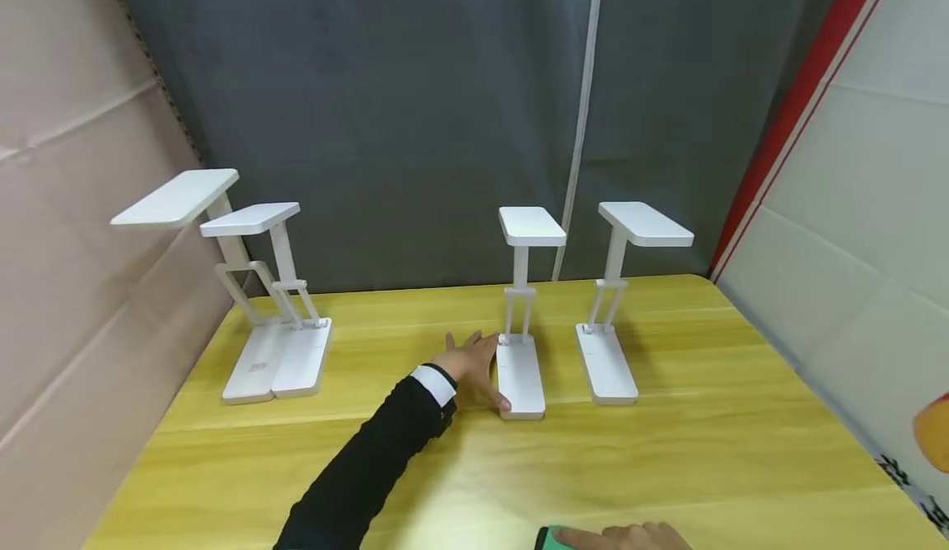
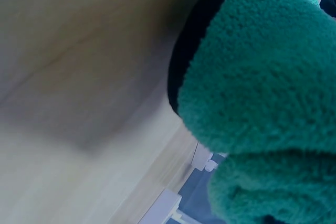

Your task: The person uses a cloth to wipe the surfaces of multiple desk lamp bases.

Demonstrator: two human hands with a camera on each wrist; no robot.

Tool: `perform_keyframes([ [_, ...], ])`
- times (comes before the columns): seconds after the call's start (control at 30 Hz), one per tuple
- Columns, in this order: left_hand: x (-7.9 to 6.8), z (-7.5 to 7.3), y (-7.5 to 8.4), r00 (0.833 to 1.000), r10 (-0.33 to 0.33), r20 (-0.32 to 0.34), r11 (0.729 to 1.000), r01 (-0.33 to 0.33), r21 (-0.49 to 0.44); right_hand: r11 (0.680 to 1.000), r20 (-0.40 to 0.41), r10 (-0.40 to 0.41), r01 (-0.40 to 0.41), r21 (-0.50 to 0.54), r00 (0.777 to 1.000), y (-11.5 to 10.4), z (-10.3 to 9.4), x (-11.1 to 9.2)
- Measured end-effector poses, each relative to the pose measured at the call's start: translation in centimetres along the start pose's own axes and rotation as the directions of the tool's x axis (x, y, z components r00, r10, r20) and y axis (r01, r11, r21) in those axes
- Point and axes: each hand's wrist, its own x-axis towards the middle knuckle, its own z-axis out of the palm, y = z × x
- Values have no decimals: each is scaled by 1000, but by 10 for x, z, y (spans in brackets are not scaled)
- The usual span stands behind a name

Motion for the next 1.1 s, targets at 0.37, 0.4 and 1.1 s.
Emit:
perform_keyframes([
  [0.37, 5, -13, -14, 996, -90, -13, 996, 90, -4, 998, -21, -28, 29, 51, 999, 6, 4, 7],
  [0.4, 6, -10, -16, 996, -71, -45, 997, 72, 25, 998, -28, -38, 39, 42, 999, 7, 4, 7],
  [1.1, -108, -13, -210, 926, -257, -278, 964, 267, 1, 997, -14, -25, 26, 77, 1000, 30, -11, 9],
])
